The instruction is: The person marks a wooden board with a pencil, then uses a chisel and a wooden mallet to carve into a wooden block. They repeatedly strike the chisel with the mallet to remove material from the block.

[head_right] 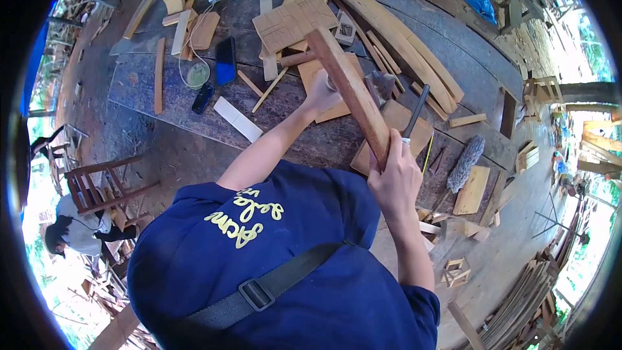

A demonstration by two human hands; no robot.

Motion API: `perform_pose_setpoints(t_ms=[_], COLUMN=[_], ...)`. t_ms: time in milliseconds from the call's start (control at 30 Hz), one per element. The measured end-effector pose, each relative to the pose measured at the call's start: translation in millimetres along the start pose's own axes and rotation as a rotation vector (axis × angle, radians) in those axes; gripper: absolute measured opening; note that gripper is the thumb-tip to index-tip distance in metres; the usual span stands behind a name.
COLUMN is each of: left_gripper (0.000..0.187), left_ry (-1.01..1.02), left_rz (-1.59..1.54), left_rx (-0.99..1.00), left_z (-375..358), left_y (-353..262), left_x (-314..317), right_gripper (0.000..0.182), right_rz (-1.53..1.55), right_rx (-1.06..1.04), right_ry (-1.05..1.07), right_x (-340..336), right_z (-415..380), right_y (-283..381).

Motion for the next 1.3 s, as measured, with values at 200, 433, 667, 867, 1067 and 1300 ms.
perform_pose_setpoints(t_ms=[200,433,667,867,1067,1300], left_gripper=[0.008,0.007,0.006,0.005,0.004,0.006], left_ry=[0.068,0.032,0.075,0.075,0.105,0.078], left_rz=[0.155,-0.025,0.095,-0.050,0.177,0.088], left_rx=[0.046,0.092,0.072,0.046,0.098,0.050], left_z=[2,6,3,3,2,-3], left_y=[0,-8,-7,-4,-5,-14], left_x=[5,5,5,7,7,6], right_gripper=[0.050,0.060,0.045,0.054,0.044,0.040], right_rz=[0.268,-0.089,0.393,-0.063,0.324,0.087], right_rx=[-0.168,-0.015,-0.117,-0.005,-0.115,0.052], right_ry=[-0.418,-0.014,-0.437,0.099,-0.282,0.159], right_x=[-59,1,-64,4,-67,29], right_z=[-18,2,-17,-1,-11,-1], right_y=[26,0,11,11,28,-6])
Point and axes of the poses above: each hand's wrist, its own z-axis towards the middle knuckle, its own x-axis out of the palm, y = z × x, the point moved 10 cm from there along z, towards the middle knuckle, and after that the axes turned 7 degrees about y, right-handed, at the moved point
